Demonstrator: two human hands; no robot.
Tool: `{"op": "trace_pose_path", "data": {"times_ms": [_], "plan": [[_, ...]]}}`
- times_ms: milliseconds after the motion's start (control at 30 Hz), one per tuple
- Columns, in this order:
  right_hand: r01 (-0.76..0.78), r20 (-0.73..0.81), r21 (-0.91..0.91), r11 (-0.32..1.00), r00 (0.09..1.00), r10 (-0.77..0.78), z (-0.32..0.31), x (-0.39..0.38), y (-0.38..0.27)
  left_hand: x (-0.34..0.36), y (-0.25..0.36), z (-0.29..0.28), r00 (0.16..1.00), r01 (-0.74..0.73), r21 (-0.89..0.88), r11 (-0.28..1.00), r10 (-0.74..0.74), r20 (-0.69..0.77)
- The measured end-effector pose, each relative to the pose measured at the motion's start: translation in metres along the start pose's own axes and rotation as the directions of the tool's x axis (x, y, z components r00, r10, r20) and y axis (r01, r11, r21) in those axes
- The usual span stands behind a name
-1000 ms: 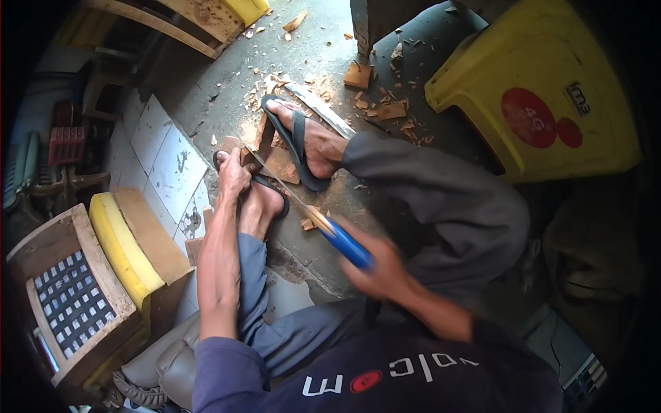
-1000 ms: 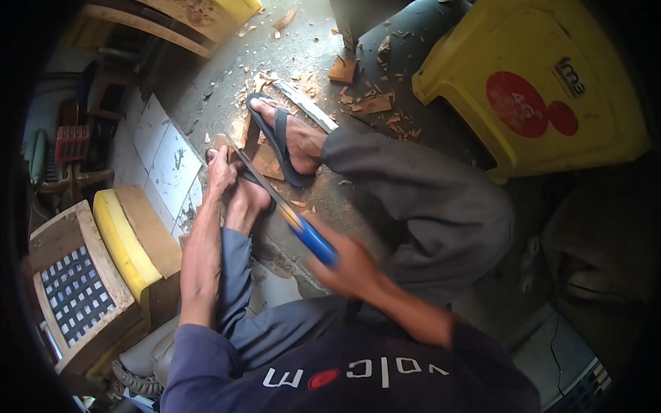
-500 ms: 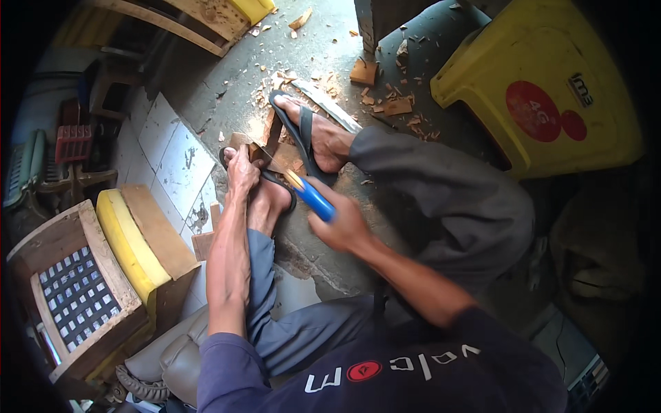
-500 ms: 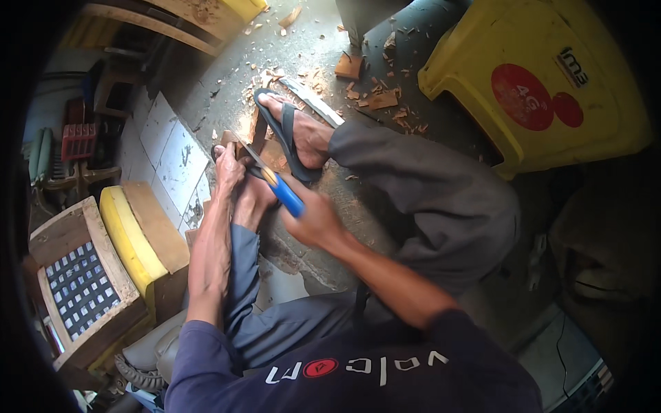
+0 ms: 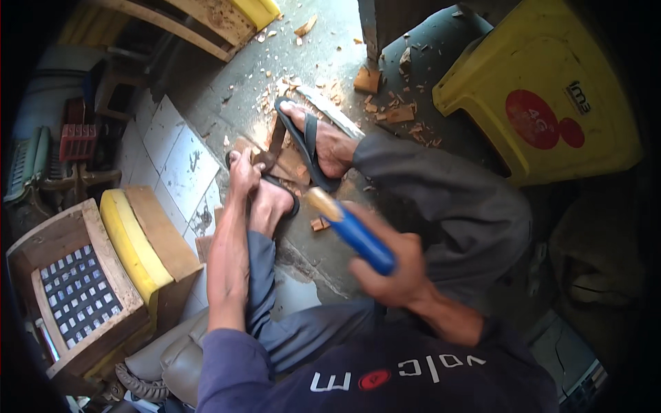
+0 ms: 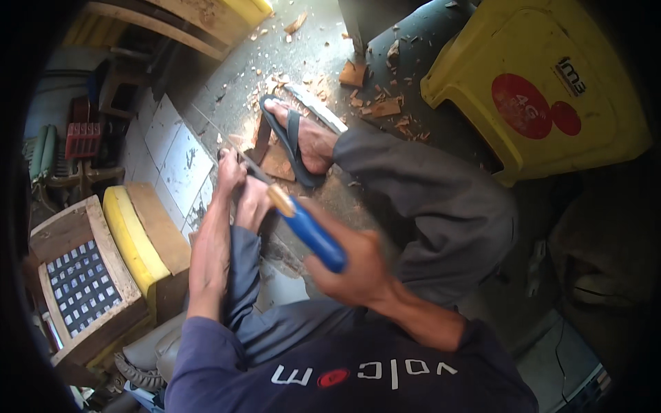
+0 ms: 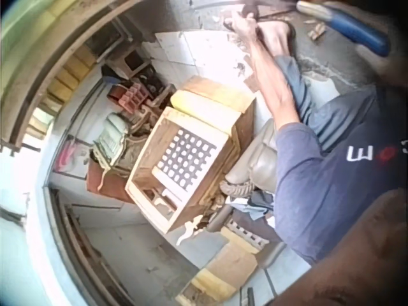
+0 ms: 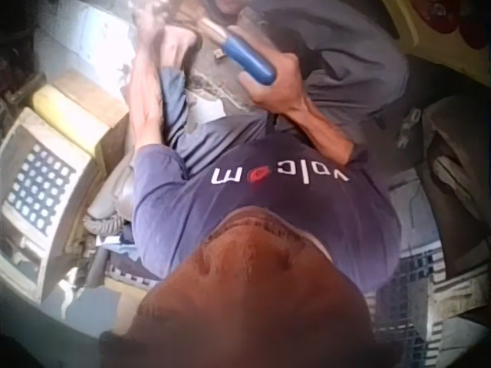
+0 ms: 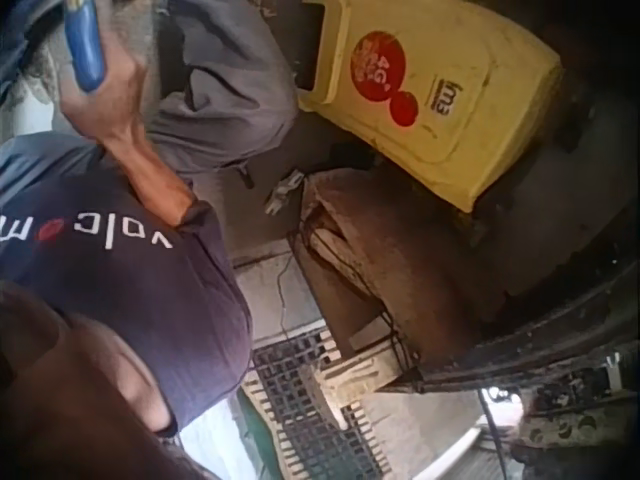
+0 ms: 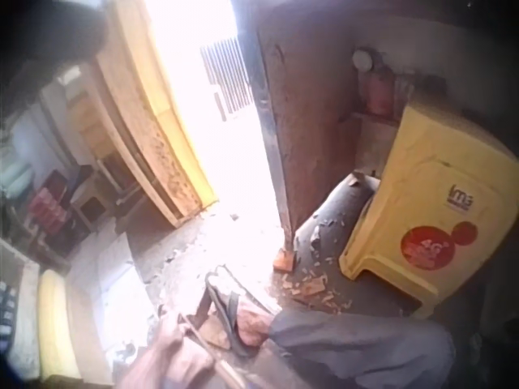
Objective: The person shapes a wooden frame component by carving it with a knife and sawing details into it with a handsaw while supporting the wood pieces on the floor.
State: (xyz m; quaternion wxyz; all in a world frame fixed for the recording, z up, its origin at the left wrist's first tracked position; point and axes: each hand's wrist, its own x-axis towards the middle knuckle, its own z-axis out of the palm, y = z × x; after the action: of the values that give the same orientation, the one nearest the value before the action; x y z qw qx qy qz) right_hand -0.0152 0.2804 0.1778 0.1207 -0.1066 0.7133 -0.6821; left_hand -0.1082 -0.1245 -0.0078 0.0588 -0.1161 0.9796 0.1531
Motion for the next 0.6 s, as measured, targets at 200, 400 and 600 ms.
{"op": "trace_pose_path", "data": {"times_ms": [200, 400, 600], "plan": [[-0.238, -0.078, 0.331, 0.913, 0.957, 0.278, -0.013, 0.001, 0.027, 0.005, 0.016, -0.004, 0.994, 0.089, -0.027, 0.996, -0.088, 0.060], [-0.457, 0.024, 0.556, 0.694, 0.843, 0.537, 0.000, -0.001, 0.055, 0.005, 0.028, -0.009, 0.987, 0.131, -0.062, 0.989, -0.124, 0.103], [-0.539, 0.103, 0.568, 0.623, 0.797, 0.595, -0.007, -0.028, 0.031, -0.004, 0.022, -0.012, 0.994, 0.085, 0.007, 0.996, -0.085, 0.064]]}}
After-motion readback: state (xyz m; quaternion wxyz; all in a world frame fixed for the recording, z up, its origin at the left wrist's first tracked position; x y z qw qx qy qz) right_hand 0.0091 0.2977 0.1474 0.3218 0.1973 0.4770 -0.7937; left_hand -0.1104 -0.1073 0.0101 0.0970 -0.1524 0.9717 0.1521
